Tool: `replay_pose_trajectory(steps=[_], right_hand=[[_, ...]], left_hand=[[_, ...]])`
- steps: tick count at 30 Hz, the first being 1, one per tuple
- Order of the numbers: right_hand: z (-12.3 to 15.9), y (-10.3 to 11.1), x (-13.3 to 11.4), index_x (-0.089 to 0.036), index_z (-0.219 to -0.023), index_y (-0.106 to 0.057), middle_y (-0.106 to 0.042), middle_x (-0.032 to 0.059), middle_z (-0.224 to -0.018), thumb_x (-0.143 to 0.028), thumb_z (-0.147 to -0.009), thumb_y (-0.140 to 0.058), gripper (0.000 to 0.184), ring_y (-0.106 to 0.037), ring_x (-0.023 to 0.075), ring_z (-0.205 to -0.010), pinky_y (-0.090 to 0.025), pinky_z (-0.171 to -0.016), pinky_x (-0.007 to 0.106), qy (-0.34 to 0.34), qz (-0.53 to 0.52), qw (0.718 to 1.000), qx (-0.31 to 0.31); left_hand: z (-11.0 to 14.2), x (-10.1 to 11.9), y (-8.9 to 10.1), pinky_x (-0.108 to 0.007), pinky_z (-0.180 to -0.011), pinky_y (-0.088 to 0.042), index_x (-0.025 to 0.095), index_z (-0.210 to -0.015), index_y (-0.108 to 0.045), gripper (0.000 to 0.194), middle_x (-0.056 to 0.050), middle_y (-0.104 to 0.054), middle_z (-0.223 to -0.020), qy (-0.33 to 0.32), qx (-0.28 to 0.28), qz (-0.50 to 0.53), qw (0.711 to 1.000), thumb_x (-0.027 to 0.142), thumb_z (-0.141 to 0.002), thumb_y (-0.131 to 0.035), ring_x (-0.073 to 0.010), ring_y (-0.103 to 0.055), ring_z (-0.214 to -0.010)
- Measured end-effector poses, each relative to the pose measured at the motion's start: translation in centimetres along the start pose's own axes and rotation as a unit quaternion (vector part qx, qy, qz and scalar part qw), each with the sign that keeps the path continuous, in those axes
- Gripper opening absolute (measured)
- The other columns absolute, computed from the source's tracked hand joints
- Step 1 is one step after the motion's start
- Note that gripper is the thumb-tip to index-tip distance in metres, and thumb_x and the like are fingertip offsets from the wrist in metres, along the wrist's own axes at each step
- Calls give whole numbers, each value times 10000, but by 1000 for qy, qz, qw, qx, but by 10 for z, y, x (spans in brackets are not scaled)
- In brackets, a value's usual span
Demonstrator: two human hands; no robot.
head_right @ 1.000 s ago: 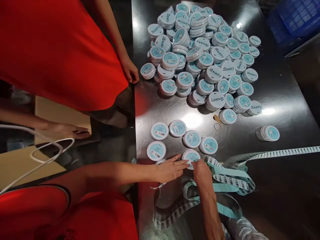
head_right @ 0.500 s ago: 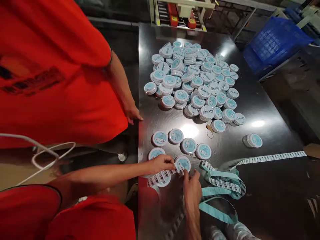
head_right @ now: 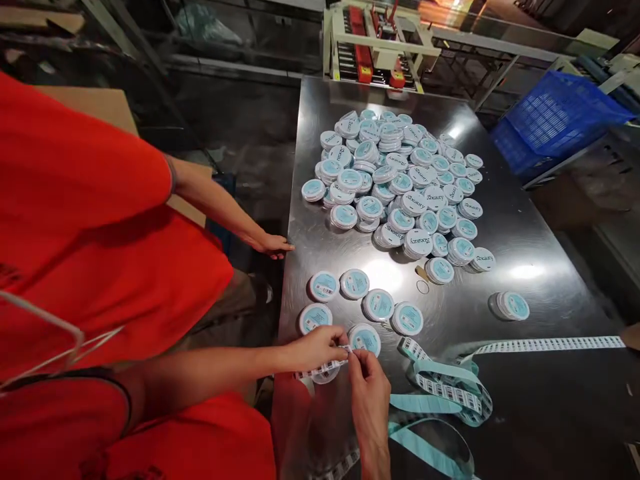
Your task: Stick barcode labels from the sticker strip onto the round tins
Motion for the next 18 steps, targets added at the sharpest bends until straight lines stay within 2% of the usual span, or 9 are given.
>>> replay_pose_trajectory(steps=[2,6,8,11,14,16,18], right_hand=[[-6,1,-5,-230,-782,-689,-676,35,-668,-617,-794,-584,401,-608,232,-638,-476,-598,338,-12,23,1000,-4],[-29,6,-6,-241,-784,-653,-702,42,-743,-630,-788,-553,401,-644,237,-694,-487,-650,334,-16,39,999,-15],[-48,12,3,-243,-812,-644,-704,30,-738,-632,-790,-556,399,-657,228,-687,-495,-669,325,-21,25,999,-24],[-86,29,23,-232,-890,-639,-696,20,-699,-645,-821,-528,433,-668,221,-684,-503,-707,323,-23,21,999,21],[-122,39,32,-182,-1098,-643,-744,96,-873,-593,-859,-486,501,-694,253,-771,-501,-736,350,-18,95,993,73],[-139,34,27,-149,-1307,-583,-736,170,-1070,-530,-879,-464,586,-699,307,-909,-490,-761,382,23,197,978,66],[-149,22,17,-145,-1474,-462,-703,209,-1184,-468,-910,-430,651,-663,358,-1057,-479,-801,416,84,287,953,45]], left_hand=[[-7,3,-1,-248,-648,-356,164,-769,-598,135,36,-575,-723,11,23,-1,1000,263,-744,-687,-134,-517,-730],[-22,6,-2,-244,-597,-328,158,-713,-575,230,50,-528,-653,35,55,-5,998,328,-754,-725,-120,-471,-671],[-29,5,-3,-234,-577,-332,153,-727,-585,246,56,-513,-646,44,62,-39,996,346,-779,-729,-111,-462,-649],[-41,5,-4,-231,-592,-372,153,-781,-620,218,43,-553,-676,36,53,-112,992,339,-826,-725,-119,-506,-662],[-56,8,-4,-261,-791,-469,156,-839,-648,134,-17,-678,-903,-8,33,-179,983,270,-869,-712,-168,-613,-881],[-68,10,-3,-305,-976,-459,148,-865,-654,82,-67,-672,-1170,-36,21,-217,975,211,-873,-707,-211,-601,-1109],[-76,11,-4,-340,-1052,-441,136,-870,-655,84,-100,-612,-1320,-50,9,-243,969,194,-867,-715,-245,-566,-1218]])
Point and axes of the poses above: each hand's wrist, its own z-axis away from the middle knuckle, its own y-axis out of the back of the hand, x = y × z, the point moved 1 cm from there along -z, towards the middle knuckle
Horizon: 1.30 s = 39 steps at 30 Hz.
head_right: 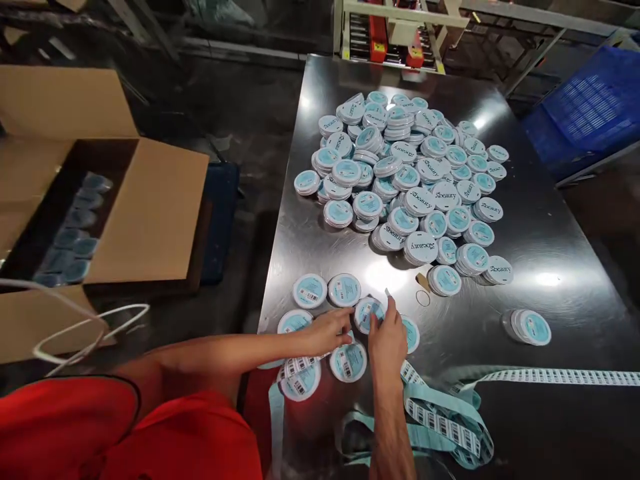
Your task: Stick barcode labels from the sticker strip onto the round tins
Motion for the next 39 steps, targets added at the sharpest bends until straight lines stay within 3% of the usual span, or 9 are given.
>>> replay_pose_trajectory(steps=[4,9,12,15,19,24,29,34,39], right_hand=[[-8,-15,-19,-228,-1587,-292,-695,166,-1248,-323,-915,-411,690,-581,367,-1242,-457,-925,495,59,16,997,-39],[-9,-17,-7,-249,-1489,-455,-696,92,-1286,-324,-888,-449,606,-600,287,-1231,-430,-1054,509,137,-137,975,-111],[-5,-3,13,-210,-1311,-598,-671,131,-1287,-494,-867,-554,529,-630,275,-1151,-521,-925,426,46,-258,965,-24],[5,7,30,-200,-1027,-658,-713,81,-993,-582,-810,-630,440,-661,224,-872,-539,-767,360,-53,-322,945,12],[16,7,36,-213,-797,-612,-632,-2,-684,-595,-768,-633,383,-577,171,-620,-491,-645,324,-94,-280,954,-57],[13,6,31,-228,-780,-603,-632,1,-661,-605,-751,-592,379,-563,186,-616,-455,-611,321,-66,-199,968,-135],[2,10,27,-247,-706,-570,-606,-14,-640,-577,-774,-547,338,-540,182,-630,-395,-631,315,-9,-102,981,-162],[-3,7,29,-250,-689,-545,-601,0,-632,-602,-749,-521,358,-538,190,-626,-386,-639,328,7,-91,978,-187],[-5,5,31,-247,-712,-564,-635,17,-667,-600,-737,-523,356,-563,200,-659,-421,-675,340,-2,-92,978,-189]], left_hand=[[2,-1,-10,-329,-1011,-479,137,-887,-664,140,-107,-656,-1228,-30,-40,-41,998,240,-853,-751,-254,-608,-1158],[21,-5,-24,-297,-1036,-468,155,-902,-682,92,-101,-707,-1188,-78,-67,-88,991,238,-884,-718,-227,-631,-1149],[26,-10,-21,-311,-1133,-419,139,-981,-702,138,-142,-599,-1439,-125,-41,-119,984,261,-937,-653,-244,-553,-1334],[23,-13,-18,-343,-1218,-328,151,-1105,-706,214,-124,-480,-1565,-169,-32,-165,971,285,-965,-614,-257,-432,-1460],[16,-16,-20,-391,-1259,-242,157,-1154,-716,238,-122,-445,-1586,-207,-44,-209,955,215,-934,-645,-283,-355,-1510],[10,-16,-19,-403,-1253,-219,184,-1118,-734,229,-123,-524,-1527,-206,-53,-209,955,154,-895,-689,-272,-390,-1494],[8,-13,-15,-446,-1227,-235,111,-1148,-699,228,-162,-526,-1517,-219,-79,-242,942,145,-933,-635,-297,-399,-1478],[9,-18,-21,-453,-1213,-232,142,-1133,-701,246,-150,-528,-1519,-228,-48,-222,947,109,-895,-648,-296,-402,-1470],[7,-24,-29,-460,-1219,-187,139,-1185,-677,282,-149,-495,-1547,-215,-63,-241,944,114,-912,-615,-296,-363,-1487]])
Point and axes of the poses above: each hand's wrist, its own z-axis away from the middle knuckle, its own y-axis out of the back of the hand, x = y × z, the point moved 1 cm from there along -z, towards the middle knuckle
